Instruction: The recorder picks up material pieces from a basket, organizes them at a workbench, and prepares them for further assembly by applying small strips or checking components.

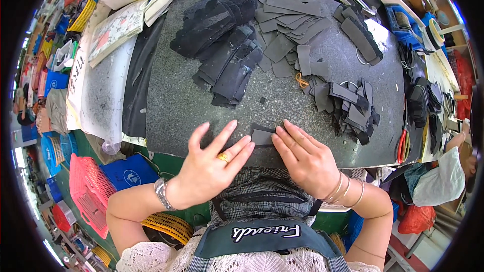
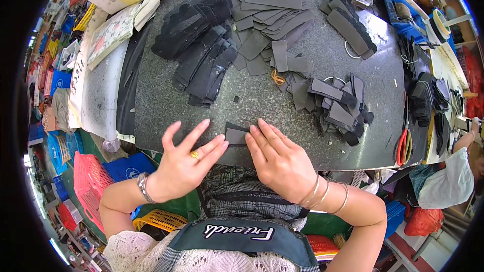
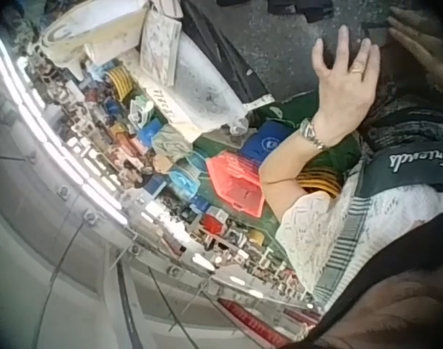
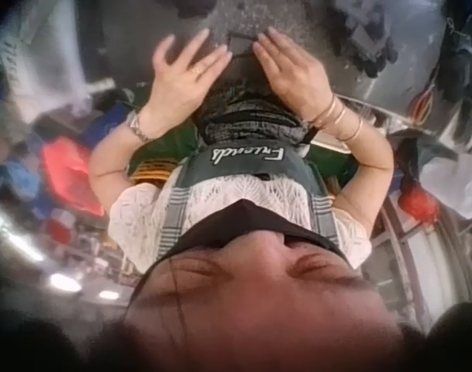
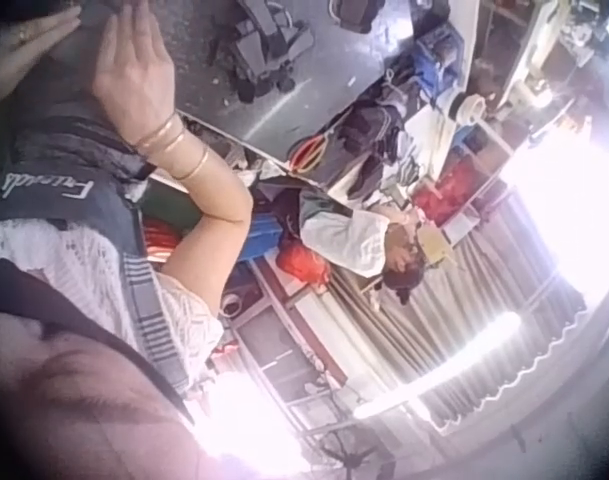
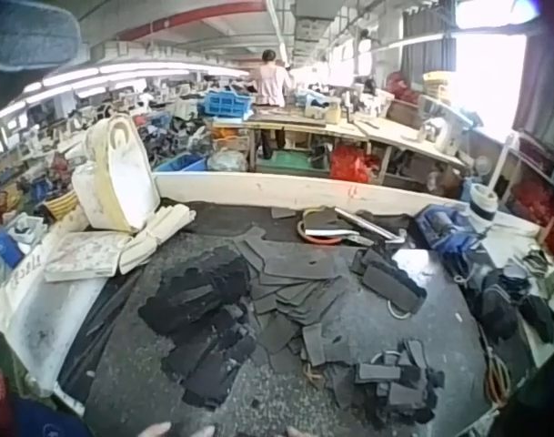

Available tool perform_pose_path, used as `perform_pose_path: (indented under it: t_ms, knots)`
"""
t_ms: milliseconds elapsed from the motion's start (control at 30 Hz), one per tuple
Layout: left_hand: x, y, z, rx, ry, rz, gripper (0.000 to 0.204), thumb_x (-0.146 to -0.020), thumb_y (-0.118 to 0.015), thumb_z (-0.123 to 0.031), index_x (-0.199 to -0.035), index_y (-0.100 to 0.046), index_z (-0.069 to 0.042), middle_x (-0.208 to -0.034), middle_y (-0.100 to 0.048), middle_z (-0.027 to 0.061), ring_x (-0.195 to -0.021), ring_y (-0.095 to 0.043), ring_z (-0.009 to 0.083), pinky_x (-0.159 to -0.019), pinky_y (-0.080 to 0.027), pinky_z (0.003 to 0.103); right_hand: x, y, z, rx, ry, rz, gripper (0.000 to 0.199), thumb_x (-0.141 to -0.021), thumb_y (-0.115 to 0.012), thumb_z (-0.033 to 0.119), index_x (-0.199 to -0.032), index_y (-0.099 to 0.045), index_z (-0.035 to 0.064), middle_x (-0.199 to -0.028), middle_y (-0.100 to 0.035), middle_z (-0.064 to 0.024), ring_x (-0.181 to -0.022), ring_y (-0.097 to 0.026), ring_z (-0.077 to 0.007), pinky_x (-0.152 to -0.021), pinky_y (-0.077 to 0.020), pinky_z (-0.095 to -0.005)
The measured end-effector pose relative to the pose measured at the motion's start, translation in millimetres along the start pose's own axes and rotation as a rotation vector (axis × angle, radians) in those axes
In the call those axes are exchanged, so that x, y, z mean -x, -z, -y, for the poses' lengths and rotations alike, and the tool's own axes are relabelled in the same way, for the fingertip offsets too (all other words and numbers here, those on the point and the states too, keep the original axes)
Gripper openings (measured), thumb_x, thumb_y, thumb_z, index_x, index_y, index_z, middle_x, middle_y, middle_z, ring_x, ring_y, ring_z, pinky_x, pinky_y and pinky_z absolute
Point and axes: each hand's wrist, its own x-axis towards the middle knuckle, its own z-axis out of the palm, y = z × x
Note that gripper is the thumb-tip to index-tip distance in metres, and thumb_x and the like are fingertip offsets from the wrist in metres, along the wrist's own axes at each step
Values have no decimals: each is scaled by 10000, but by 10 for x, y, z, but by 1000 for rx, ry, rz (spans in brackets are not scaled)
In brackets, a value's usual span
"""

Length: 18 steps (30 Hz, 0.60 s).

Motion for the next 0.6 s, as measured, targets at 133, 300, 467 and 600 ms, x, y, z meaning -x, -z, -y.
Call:
perform_pose_path:
  t_ms: [133,300,467,600]
  knots:
    - [-531,22,537,39,193,-387,385,-841,-723,-56,-1222,-670,-77,-1188,-698,98,-1205,-613,283,-1101,-342,489,-15,-80,22,115,18,-38,413,-757,-604,87,-1114,-634,-118,-1176,-670,-243,-1158,-642,-349,-1003,-520,-408]
    - [-639,-6,863,263,427,-336,273,-873,-709,-79,-1129,-689,15,-1169,-678,197,-1082,-658,380,-983,-516,408,-6,121,-80,-10,69,3,406,-741,-610,71,-1104,-639,-108,-1133,-688,-225,-1104,-671,-344,-931,-559,-399]
    - [-778,122,913,439,587,-241,189,-940,-635,-105,-1052,-716,23,-1015,-738,170,-958,-713,304,-878,-533,342,71,93,-152,32,61,-61,357,-753,-631,70,-1067,-657,-98,-1098,-696,-232,-1051,-691,-340,-890,-574,-398]
    - [-721,108,1189,670,736,-83,202,-973,-622,-137,-1026,-725,28,-915,-736,37,-819,-643,108,-815,-498,255,343,556,-442,247,-237,-430,292,-770,-675,9,-1055,-679,-55,-1053,-713,-192,-1022,-700,-313,-887,-567,-418]
